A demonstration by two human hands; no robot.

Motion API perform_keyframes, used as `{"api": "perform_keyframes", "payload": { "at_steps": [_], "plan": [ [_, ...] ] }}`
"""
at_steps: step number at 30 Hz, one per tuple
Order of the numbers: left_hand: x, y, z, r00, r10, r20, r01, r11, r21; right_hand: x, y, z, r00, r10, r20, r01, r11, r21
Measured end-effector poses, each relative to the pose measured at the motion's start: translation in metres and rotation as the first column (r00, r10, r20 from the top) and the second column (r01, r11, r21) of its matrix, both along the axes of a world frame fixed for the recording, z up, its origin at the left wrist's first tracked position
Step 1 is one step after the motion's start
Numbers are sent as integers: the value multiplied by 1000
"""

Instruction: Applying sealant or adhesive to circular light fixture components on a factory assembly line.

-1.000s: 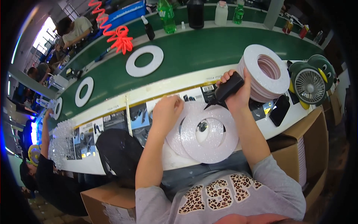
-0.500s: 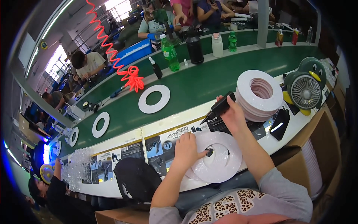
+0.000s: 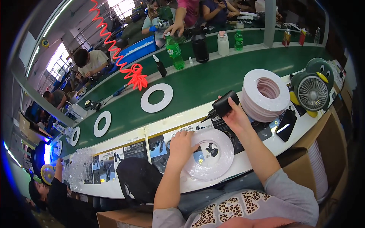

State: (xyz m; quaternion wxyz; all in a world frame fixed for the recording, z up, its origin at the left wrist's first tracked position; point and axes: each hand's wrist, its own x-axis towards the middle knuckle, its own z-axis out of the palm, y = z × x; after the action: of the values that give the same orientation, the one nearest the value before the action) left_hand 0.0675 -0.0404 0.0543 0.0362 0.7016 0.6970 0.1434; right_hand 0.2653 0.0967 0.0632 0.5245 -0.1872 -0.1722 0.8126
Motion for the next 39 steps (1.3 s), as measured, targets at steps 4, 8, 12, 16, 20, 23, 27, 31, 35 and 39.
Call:
{"api": "perform_keyframes", "payload": {
  "at_steps": [4,8,12,16,20,23,27,31,35,39],
  "plan": [
    [-4,1,-1,990,-95,100,94,996,8,2,-2,2,1000,-11,9,11,1000,16],
    [-4,-2,6,982,-60,180,59,998,10,4,-3,2,997,6,78,-17,989,144],
    [-7,-2,11,980,-16,196,30,997,-67,7,-9,2,979,-51,197,-9,956,293],
    [-12,3,1,963,-35,268,49,998,-49,3,-12,-5,889,-205,409,-20,875,483],
    [-18,7,-8,947,-133,291,114,990,79,1,-15,0,874,-226,429,-51,837,545],
    [-19,9,3,959,-70,275,72,997,3,0,-20,12,879,-226,420,-63,817,573],
    [-18,8,-2,946,-64,316,73,997,-17,-5,-25,7,844,-236,481,-128,783,608],
    [-18,8,-5,933,-124,337,125,992,19,-4,-28,-3,772,-247,586,-210,770,602],
    [-17,8,-4,941,-120,315,122,992,15,-6,-30,-4,702,-310,641,-248,738,628],
    [-16,8,-4,942,-102,320,111,994,-10,-6,-29,-6,679,-323,659,-258,736,626]
  ]
}}
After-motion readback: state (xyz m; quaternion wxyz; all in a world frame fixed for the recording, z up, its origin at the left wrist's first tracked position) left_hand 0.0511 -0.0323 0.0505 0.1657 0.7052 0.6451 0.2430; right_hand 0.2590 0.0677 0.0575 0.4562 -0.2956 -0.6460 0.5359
